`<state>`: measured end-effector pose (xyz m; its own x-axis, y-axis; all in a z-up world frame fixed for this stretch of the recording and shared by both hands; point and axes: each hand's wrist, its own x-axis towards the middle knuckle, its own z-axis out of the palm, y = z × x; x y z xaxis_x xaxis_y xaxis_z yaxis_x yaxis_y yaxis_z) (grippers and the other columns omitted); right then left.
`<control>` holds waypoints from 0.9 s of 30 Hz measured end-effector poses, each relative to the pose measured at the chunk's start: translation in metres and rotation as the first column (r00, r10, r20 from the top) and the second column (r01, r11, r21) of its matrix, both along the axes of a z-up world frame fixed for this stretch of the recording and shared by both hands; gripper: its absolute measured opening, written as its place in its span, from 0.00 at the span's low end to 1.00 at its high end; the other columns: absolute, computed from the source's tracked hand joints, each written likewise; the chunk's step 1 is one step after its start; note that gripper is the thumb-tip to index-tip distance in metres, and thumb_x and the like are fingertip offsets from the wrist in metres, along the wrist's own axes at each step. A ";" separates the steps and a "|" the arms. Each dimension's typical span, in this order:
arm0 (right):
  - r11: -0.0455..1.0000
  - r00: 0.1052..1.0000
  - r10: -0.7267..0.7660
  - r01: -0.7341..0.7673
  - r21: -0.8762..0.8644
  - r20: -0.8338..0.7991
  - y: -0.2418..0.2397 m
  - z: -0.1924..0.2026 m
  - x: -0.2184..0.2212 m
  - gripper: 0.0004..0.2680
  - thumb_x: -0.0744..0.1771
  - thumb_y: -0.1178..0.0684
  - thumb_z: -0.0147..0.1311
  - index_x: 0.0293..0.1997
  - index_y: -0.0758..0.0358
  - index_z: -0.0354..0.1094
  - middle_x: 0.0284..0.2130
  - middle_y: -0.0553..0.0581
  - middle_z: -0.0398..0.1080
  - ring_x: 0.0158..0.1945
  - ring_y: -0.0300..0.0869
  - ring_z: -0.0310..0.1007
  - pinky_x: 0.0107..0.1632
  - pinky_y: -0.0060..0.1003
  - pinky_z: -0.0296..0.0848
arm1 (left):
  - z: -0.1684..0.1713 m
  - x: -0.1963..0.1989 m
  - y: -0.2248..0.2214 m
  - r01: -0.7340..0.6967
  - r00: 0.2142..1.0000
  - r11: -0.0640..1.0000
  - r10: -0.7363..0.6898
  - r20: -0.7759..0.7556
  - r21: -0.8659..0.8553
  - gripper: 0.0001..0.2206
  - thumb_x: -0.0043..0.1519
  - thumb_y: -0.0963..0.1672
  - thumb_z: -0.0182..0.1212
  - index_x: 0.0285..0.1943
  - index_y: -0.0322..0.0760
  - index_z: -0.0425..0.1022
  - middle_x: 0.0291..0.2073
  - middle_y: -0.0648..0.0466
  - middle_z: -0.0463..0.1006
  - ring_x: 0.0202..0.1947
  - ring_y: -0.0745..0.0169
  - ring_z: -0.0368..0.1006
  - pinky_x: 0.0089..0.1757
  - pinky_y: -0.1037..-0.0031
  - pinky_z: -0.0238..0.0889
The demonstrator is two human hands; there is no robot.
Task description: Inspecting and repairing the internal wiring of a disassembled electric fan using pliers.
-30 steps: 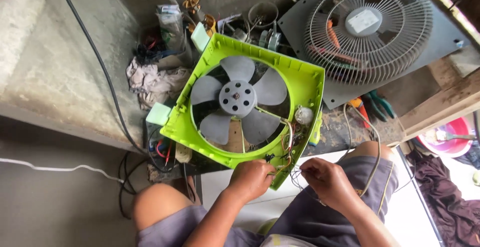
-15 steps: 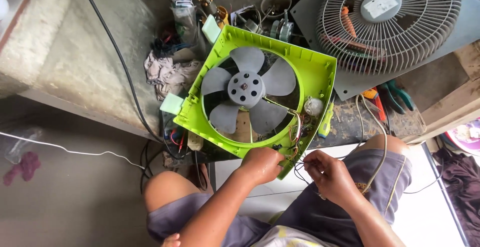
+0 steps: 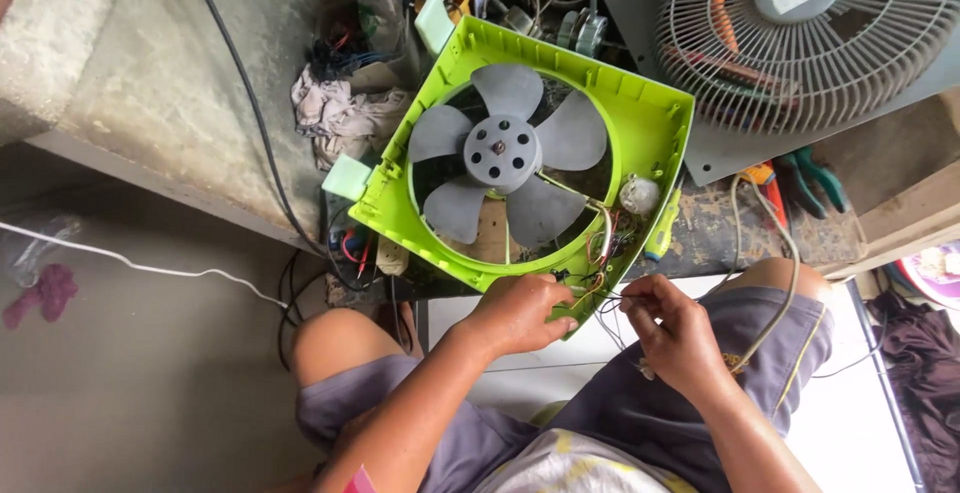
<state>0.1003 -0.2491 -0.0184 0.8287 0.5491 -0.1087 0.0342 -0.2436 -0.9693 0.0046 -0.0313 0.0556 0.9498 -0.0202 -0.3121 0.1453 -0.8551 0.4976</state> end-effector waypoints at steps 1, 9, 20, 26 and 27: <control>1.000 1.000 -0.007 0.007 -0.004 0.004 0.000 -0.001 0.001 0.06 0.66 0.64 0.55 0.44 0.67 0.76 0.29 0.63 0.77 0.32 0.44 0.78 0.37 0.41 0.76 | 0.009 0.001 -0.001 0.007 1.000 1.000 -0.007 0.004 -0.004 0.14 0.60 0.48 0.62 0.53 0.42 0.82 0.41 0.49 0.82 0.43 0.43 0.80 0.47 0.50 0.73; 0.973 0.993 -0.060 0.081 0.214 -0.104 0.001 -0.008 0.003 0.06 0.64 0.66 0.60 0.43 0.70 0.77 0.29 0.62 0.78 0.35 0.41 0.76 0.42 0.38 0.78 | 0.019 0.012 -0.010 -0.125 0.924 0.968 0.193 0.330 -0.217 0.09 0.61 0.46 0.62 0.48 0.44 0.80 0.43 0.53 0.77 0.44 0.44 0.81 0.44 0.57 0.76; 0.915 0.975 -0.099 0.169 0.366 -0.201 0.004 -0.001 0.004 0.08 0.63 0.67 0.62 0.46 0.74 0.75 0.31 0.63 0.78 0.36 0.41 0.77 0.44 0.37 0.80 | -0.016 0.026 -0.025 -0.028 0.954 0.919 0.142 0.265 -0.392 0.13 0.58 0.42 0.63 0.52 0.43 0.81 0.53 0.52 0.80 0.54 0.44 0.77 0.53 0.58 0.72; 0.898 0.963 -0.101 0.197 0.393 -0.251 0.012 -0.008 0.005 0.08 0.63 0.67 0.62 0.45 0.75 0.75 0.29 0.63 0.77 0.34 0.40 0.78 0.44 0.36 0.80 | -0.012 0.033 -0.023 -0.030 0.944 0.917 0.157 0.290 -0.399 0.07 0.58 0.41 0.66 0.43 0.41 0.81 0.45 0.51 0.81 0.50 0.44 0.79 0.50 0.59 0.73; 0.897 0.958 -0.108 0.208 0.389 -0.265 0.011 -0.007 0.003 0.07 0.63 0.67 0.62 0.45 0.75 0.75 0.29 0.63 0.77 0.34 0.40 0.78 0.43 0.36 0.81 | -0.013 0.032 -0.025 -0.036 0.940 0.904 0.175 0.292 -0.425 0.05 0.58 0.41 0.67 0.42 0.39 0.81 0.44 0.50 0.82 0.50 0.43 0.80 0.50 0.59 0.73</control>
